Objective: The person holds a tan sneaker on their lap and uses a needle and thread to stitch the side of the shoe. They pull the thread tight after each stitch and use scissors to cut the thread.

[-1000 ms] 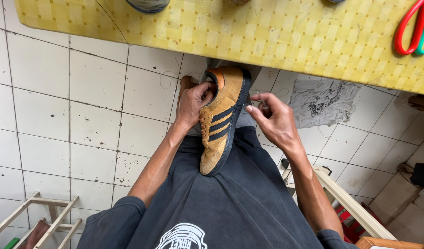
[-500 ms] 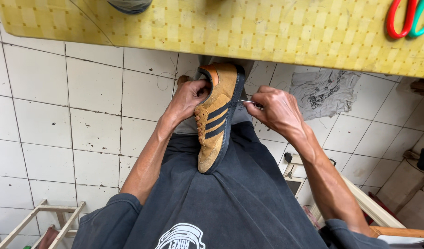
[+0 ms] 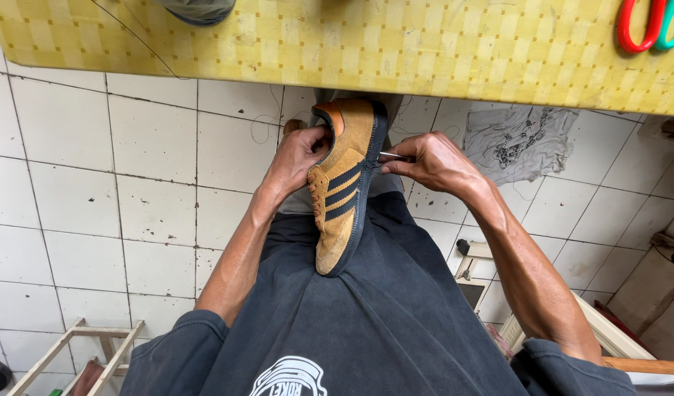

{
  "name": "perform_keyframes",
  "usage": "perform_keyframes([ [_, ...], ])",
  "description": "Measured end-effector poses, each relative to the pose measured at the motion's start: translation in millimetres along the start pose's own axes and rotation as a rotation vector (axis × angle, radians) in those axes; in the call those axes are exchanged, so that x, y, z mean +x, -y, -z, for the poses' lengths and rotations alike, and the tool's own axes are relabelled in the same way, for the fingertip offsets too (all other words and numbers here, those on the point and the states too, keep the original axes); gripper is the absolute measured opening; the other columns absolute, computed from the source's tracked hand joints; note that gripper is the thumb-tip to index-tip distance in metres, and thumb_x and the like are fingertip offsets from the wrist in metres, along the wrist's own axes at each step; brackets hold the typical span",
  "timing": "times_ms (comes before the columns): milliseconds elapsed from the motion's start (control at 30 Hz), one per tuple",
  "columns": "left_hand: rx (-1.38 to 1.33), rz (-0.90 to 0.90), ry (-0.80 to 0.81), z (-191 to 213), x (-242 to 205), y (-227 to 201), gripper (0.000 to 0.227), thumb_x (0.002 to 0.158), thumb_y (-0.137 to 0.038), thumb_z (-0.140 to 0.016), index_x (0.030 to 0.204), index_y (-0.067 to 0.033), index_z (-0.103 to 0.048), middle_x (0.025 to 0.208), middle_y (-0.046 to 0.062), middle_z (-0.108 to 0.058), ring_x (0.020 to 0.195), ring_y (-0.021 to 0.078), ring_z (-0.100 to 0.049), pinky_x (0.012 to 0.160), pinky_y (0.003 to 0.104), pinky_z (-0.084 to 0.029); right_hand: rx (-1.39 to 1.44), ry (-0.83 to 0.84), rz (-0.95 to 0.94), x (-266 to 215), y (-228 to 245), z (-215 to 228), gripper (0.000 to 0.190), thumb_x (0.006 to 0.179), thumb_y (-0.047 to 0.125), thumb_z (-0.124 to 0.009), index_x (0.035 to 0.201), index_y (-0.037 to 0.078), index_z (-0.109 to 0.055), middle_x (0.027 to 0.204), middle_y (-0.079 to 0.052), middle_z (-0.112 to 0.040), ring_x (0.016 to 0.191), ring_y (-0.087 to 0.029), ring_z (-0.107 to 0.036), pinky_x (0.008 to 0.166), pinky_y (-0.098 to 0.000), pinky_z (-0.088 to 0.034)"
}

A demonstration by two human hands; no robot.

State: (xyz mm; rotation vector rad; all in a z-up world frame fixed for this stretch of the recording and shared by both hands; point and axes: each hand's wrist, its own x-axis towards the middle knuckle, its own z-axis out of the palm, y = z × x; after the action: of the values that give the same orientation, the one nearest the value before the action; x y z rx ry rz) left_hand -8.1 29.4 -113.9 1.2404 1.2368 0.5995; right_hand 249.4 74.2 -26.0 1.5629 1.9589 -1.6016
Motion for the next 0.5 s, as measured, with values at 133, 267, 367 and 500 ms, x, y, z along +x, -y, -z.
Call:
perform_keyframes([
  [133,0.008,0.001,-0.001,-2,3,4,0.009,0.088,-0.012,-0.060,0.090,-0.0069,-0.067,0.077,0.015,-0.067,0.073,0.0273,-0.065,0.068,0.043,-0.051,0.013,0.007,-0.009,1,-11,-2,0.016,0.084,0.028,-0.074,0.098,0.020,-0.078,0.076,-0.010,-0.072,0.070,-0.028,-0.066,0.068,-0.0398,-0.049],
  [267,0.001,0.009,-0.018,-1,1,6,0.009,0.087,-0.013,-0.060,0.090,-0.0080,-0.068,0.077,0.014,-0.068,0.074,0.0241,-0.065,0.068,0.040,-0.050,-0.049,0.001,-0.010,2,-8,1,0.019,0.092,0.034,-0.066,0.091,0.018,-0.076,0.068,-0.005,-0.067,0.067,-0.025,-0.064,0.069,-0.0385,-0.050],
  [367,-0.011,0.007,-0.015,-2,3,12,0.011,0.086,-0.012,-0.060,0.092,-0.0079,-0.069,0.078,0.014,-0.068,0.075,0.0265,-0.066,0.069,0.041,-0.051,-0.186,-0.028,0.025,1,0,9,0.022,0.094,0.034,-0.062,0.086,0.018,-0.075,0.068,-0.004,-0.065,0.067,-0.025,-0.063,0.068,-0.0379,-0.050],
  [500,-0.033,0.015,-0.025,-3,2,3,0.014,0.086,-0.012,-0.060,0.094,-0.0076,-0.070,0.078,0.015,-0.068,0.075,0.0249,-0.065,0.069,0.041,-0.050,-0.452,-0.037,0.117,-4,18,14,0.017,0.091,0.031,-0.067,0.087,0.017,-0.075,0.070,-0.003,-0.064,0.068,-0.025,-0.065,0.068,-0.0361,-0.051],
])
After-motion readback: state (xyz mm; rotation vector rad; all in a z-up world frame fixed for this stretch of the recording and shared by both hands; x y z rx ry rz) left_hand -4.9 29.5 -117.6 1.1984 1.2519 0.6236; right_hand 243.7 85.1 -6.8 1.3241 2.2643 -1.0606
